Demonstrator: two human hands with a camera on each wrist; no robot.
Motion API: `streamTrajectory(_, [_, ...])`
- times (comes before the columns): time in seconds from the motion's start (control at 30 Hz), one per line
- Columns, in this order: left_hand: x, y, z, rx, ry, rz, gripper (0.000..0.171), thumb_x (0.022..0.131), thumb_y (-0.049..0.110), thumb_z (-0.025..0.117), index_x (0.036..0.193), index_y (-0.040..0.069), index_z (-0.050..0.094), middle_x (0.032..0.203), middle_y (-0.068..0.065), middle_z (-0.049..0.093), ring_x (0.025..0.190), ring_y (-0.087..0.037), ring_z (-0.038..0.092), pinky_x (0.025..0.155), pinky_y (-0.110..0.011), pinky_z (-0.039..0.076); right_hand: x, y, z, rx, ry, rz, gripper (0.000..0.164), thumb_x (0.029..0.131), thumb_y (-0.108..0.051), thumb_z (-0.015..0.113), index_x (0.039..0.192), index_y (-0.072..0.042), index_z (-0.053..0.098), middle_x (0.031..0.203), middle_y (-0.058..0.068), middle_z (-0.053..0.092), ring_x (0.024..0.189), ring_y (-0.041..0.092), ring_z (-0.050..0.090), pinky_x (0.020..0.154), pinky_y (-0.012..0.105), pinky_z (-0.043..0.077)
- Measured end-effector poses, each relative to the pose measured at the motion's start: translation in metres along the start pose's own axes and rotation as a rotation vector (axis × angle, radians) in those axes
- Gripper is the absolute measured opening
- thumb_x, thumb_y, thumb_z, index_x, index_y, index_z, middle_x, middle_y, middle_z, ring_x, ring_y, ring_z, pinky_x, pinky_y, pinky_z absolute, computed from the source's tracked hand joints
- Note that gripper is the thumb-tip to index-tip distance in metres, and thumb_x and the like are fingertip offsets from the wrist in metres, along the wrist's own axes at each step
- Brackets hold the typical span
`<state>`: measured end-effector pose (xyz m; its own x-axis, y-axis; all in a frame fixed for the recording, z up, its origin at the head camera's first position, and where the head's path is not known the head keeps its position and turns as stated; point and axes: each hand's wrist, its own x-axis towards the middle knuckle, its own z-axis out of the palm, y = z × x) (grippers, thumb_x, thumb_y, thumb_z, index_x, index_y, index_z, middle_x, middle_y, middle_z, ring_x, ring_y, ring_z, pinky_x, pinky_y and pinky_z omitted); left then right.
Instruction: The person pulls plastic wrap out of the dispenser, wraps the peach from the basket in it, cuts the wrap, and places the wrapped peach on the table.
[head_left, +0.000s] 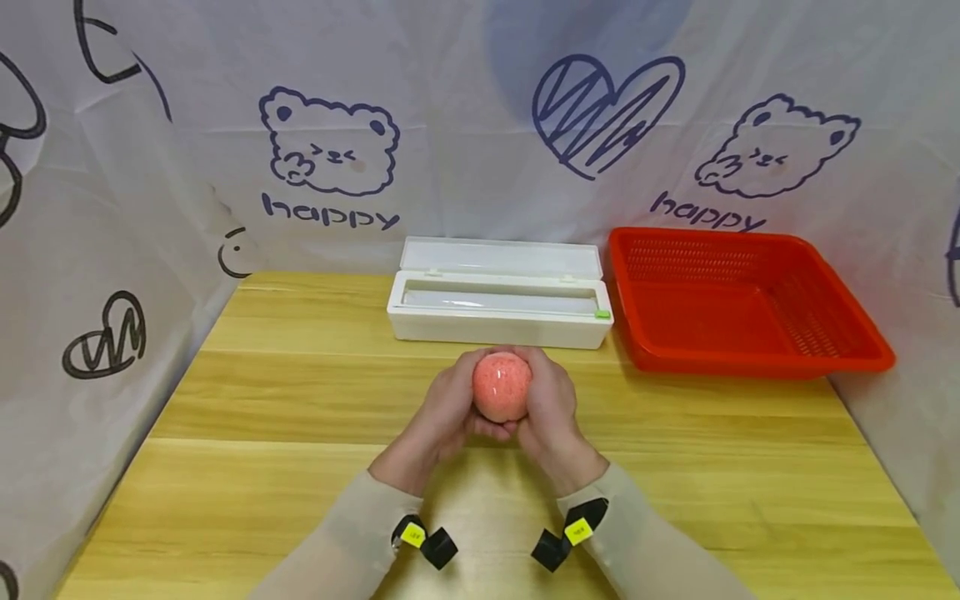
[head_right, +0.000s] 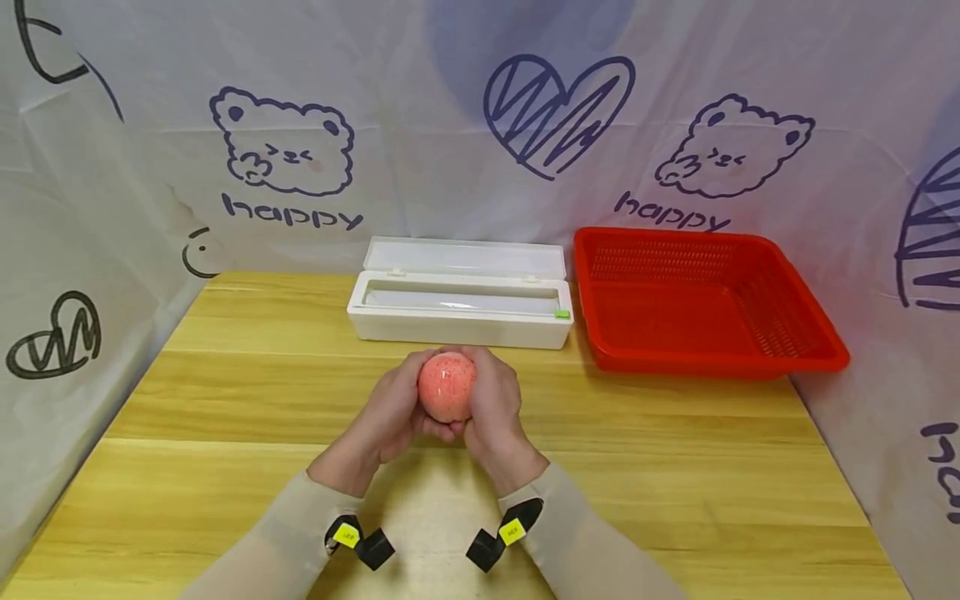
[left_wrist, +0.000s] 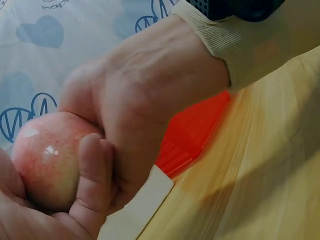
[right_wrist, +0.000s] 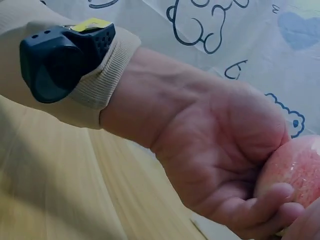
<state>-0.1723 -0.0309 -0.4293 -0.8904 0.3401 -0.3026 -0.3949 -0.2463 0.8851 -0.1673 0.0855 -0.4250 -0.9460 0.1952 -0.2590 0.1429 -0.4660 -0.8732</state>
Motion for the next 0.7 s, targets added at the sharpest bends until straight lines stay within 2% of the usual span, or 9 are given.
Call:
streamTrajectory(0.1, [0.0011, -0.0011, 0.0019, -0.032, 0.035, 0.009, 0.043, 0.095, 0.039, 0.045, 0.116, 0.004, 0.058, 0.080, -0.020, 0.064, 0.050, -0.024, 0.063, 0.042, -0.029, 0.052, -0.0009, 0.0012, 0.0005, -0.006, -0.005, -0.027, 0.030, 0.086, -0.021, 0.058, 0.100, 0.001, 0.072, 0.109, 0.012, 0.066, 0.105, 0.024, 0.058, 0.092, 0.040, 0.046])
streamTrajectory(0.23, [0.0020, -0.0008, 0.0055, 0.012, 0.100, 0.010, 0.040, 0.094, 0.040, 0.046, 0.113, 0.008, 0.062, 0.076, -0.017, 0.064, 0.046, -0.022, 0.061, 0.037, -0.027, 0.047, -0.0014, 0.0042, 0.0003, -0.011, 0.042, -0.043, 0.027, 0.085, -0.022, 0.058, 0.096, -0.001, 0.073, 0.103, 0.010, 0.066, 0.099, 0.025, 0.059, 0.083, 0.038, 0.050])
streamTrajectory(0.3, [0.0013, -0.0002, 0.0059, 0.098, 0.107, 0.016, 0.041, 0.096, 0.043, 0.042, 0.116, 0.014, 0.064, 0.080, -0.019, 0.064, 0.047, -0.023, 0.061, 0.037, -0.028, 0.048, -0.0012, 0.0050, -0.0004, 0.003, 0.062, -0.039, 0.027, 0.085, -0.021, 0.058, 0.096, -0.001, 0.072, 0.102, 0.010, 0.065, 0.098, 0.026, 0.058, 0.082, 0.037, 0.050])
streamTrajectory(0.4, [-0.0020, 0.0006, 0.0057, 0.305, 0.112, 0.092, 0.047, 0.100, 0.051, 0.033, 0.122, 0.021, 0.062, 0.096, -0.017, 0.065, 0.056, -0.026, 0.063, 0.044, -0.036, 0.054, -0.0002, 0.0047, -0.0016, 0.025, 0.082, -0.024, 0.028, 0.087, -0.019, 0.055, 0.099, 0.001, 0.071, 0.105, 0.011, 0.065, 0.101, 0.026, 0.058, 0.087, 0.037, 0.049])
streamTrajectory(0.43, [-0.0032, 0.0007, 0.0057, 0.390, 0.112, 0.136, 0.049, 0.101, 0.053, 0.030, 0.124, 0.022, 0.061, 0.103, -0.016, 0.064, 0.065, -0.025, 0.065, 0.048, -0.038, 0.056, 0.0002, 0.0042, -0.0019, 0.033, 0.086, -0.019, 0.029, 0.088, -0.018, 0.054, 0.101, 0.002, 0.071, 0.107, 0.011, 0.064, 0.101, 0.025, 0.057, 0.089, 0.037, 0.049])
streamTrajectory(0.53, [-0.0057, -0.0005, 0.0067, 0.627, 0.139, 0.285, 0.054, 0.101, 0.057, 0.027, 0.132, 0.022, 0.054, 0.122, -0.010, 0.060, 0.094, -0.026, 0.062, 0.075, -0.047, 0.057, 0.0005, 0.0023, -0.0022, 0.019, 0.088, -0.016, 0.029, 0.090, -0.018, 0.054, 0.104, 0.001, 0.069, 0.110, 0.010, 0.062, 0.102, 0.024, 0.057, 0.091, 0.035, 0.050])
streamTrajectory(0.6, [-0.0061, -0.0022, 0.0074, 0.692, 0.171, 0.343, 0.056, 0.100, 0.059, 0.028, 0.132, 0.020, 0.052, 0.125, -0.008, 0.060, 0.106, -0.025, 0.057, 0.089, -0.050, 0.051, -0.0002, 0.0010, -0.0019, -0.014, 0.053, -0.025, 0.028, 0.092, -0.021, 0.054, 0.107, -0.002, 0.069, 0.114, 0.009, 0.060, 0.104, 0.022, 0.056, 0.092, 0.035, 0.051])
streamTrajectory(0.63, [-0.0057, -0.0031, 0.0074, 0.722, 0.189, 0.365, 0.056, 0.100, 0.060, 0.028, 0.130, 0.019, 0.053, 0.124, -0.007, 0.061, 0.109, -0.023, 0.055, 0.092, -0.049, 0.049, -0.0008, 0.0007, -0.0016, -0.039, 0.028, -0.039, 0.028, 0.093, -0.024, 0.055, 0.108, -0.005, 0.069, 0.117, 0.008, 0.060, 0.106, 0.021, 0.056, 0.092, 0.035, 0.051])
streamTrajectory(0.7, [-0.0055, -0.0049, 0.0078, 0.716, 0.234, 0.380, 0.055, 0.100, 0.061, 0.028, 0.125, 0.019, 0.054, 0.118, -0.008, 0.062, 0.107, -0.025, 0.055, 0.092, -0.050, 0.047, -0.0023, 0.0005, -0.0008, -0.137, -0.023, -0.102, 0.029, 0.095, -0.029, 0.054, 0.112, -0.011, 0.070, 0.122, 0.006, 0.061, 0.110, 0.019, 0.056, 0.093, 0.032, 0.051])
